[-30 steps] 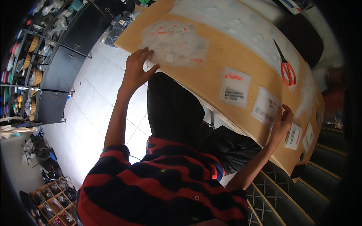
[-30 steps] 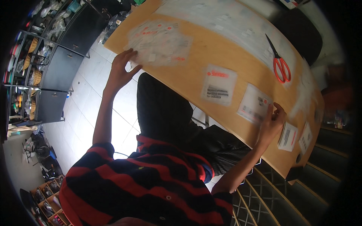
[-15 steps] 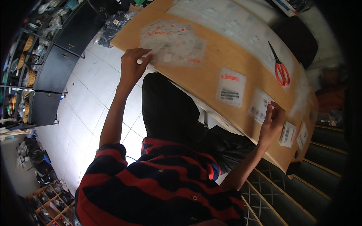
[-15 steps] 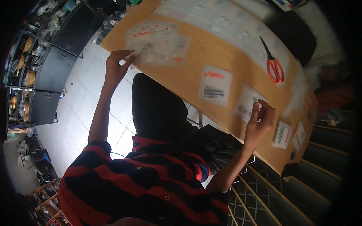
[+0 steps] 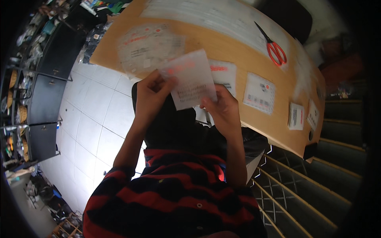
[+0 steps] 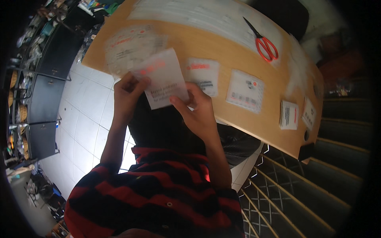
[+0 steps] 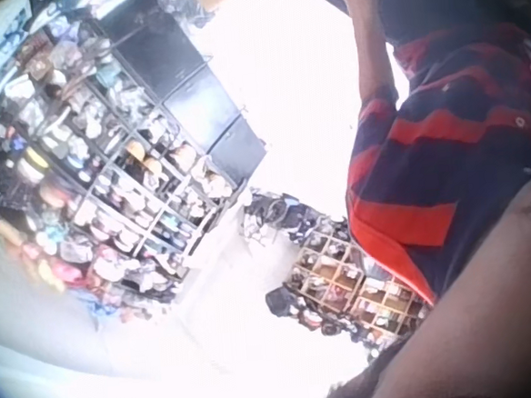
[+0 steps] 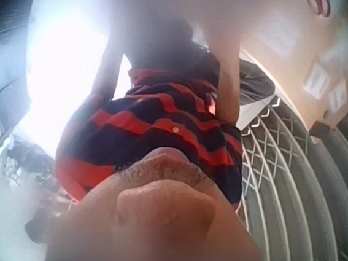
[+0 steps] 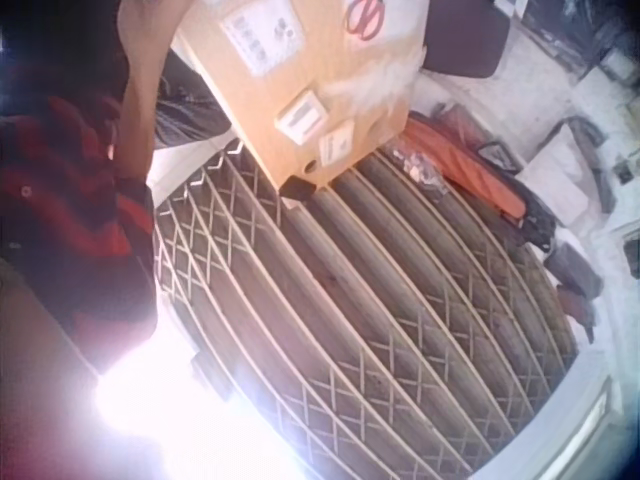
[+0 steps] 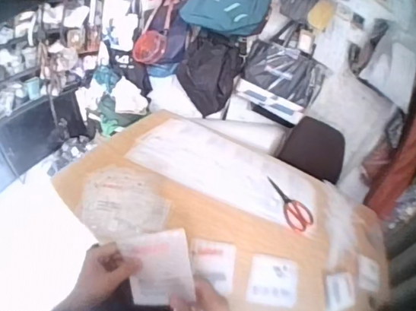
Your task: The person uses red-handled scissors to cut a large sheet of translucent paper with printed text and graphics into smaller rectangular pieces. After cutting, the person arranges the cut pieces on the table, stacking them into neat piles.
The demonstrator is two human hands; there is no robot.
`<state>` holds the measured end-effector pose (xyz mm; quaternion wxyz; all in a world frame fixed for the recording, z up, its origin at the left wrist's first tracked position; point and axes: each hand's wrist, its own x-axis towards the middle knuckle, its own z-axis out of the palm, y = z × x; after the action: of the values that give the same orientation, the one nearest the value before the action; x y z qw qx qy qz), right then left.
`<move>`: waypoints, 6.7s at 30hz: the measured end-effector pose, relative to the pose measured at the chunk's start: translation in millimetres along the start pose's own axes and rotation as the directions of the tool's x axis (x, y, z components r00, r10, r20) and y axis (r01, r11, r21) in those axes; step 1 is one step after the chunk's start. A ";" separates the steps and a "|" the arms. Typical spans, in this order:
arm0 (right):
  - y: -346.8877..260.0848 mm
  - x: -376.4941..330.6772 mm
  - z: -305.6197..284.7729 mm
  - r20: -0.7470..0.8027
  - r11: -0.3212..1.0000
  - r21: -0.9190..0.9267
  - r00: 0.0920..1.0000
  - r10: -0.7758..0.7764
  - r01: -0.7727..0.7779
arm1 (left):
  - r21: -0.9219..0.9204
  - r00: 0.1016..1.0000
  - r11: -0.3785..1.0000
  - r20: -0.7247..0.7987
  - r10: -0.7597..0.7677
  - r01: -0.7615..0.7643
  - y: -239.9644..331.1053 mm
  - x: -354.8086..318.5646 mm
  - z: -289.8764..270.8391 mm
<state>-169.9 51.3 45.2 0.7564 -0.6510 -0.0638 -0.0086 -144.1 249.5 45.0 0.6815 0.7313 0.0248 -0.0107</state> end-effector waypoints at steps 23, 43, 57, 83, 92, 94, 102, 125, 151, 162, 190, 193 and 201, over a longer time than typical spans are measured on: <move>15.9 35.7 -57.3 -0.393 0.299 -0.889 0.913 -0.109 -0.347 | 0.536 0.863 0.685 0.205 0.461 -0.493 -43.3 73.1 90.3; 25.0 44.1 -34.5 -0.403 0.315 -0.887 0.898 -0.176 -0.337 | 0.323 0.945 0.901 0.247 0.215 -0.289 -29.8 44.4 76.5; 9.6 -64.7 -56.6 -0.406 0.900 -0.242 0.880 0.244 -0.362 | 0.526 0.589 0.282 0.775 0.228 -0.802 -24.3 45.6 80.5; 6.1 31.3 -53.6 -0.225 0.896 -0.436 0.953 -0.203 0.088 | -0.120 0.925 0.979 0.324 0.198 -0.167 -7.8 58.4 91.0; 26.0 70.3 -67.0 -0.259 0.877 -0.457 0.920 -0.293 0.151 | -0.078 0.872 0.922 0.305 0.384 -0.379 -14.6 95.1 101.1; 38.1 71.1 -66.9 -0.270 0.889 -0.416 0.907 -0.323 0.192 | -0.105 0.865 0.917 0.306 0.398 -0.385 -21.9 96.3 101.5; 38.2 80.1 -66.5 -0.257 0.890 -0.369 0.891 -0.374 0.267 | -0.071 0.872 0.948 0.375 0.313 -0.309 -12.0 103.8 101.2; -34.7 79.7 -75.7 0.220 0.274 -0.905 0.910 -0.351 0.325 | 0.210 0.692 0.683 0.435 0.576 -0.700 24.7 117.3 69.9; 38.6 91.0 -101.7 -0.103 0.728 -0.676 0.963 -0.247 0.114 | 0.238 0.928 0.924 0.298 0.223 -0.298 -24.6 116.6 75.4; 3.1 75.0 -111.2 -0.248 0.657 -0.726 0.813 -0.528 0.205 | 0.395 0.619 0.814 0.784 -0.057 -0.426 21.9 181.9 70.1; 29.4 55.0 -138.2 -0.216 0.464 -0.872 0.725 -0.654 0.159 | 0.720 0.780 0.365 0.395 0.485 -0.591 9.9 98.9 67.3; 26.8 53.4 -132.2 -0.241 0.523 -0.834 0.736 -0.632 0.176 | 0.799 0.844 0.389 0.254 0.472 -0.458 -6.4 72.9 10.3; 29.5 56.2 -127.9 -0.182 0.466 -0.859 0.722 -0.667 0.214 | 0.845 0.896 0.357 0.275 0.349 -0.398 -33.3 40.0 -90.6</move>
<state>-100.4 -66.4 3.8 0.3447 -0.8456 -0.0295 -0.4065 -107.5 343.0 16.2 0.1843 0.9616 -0.1672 0.1158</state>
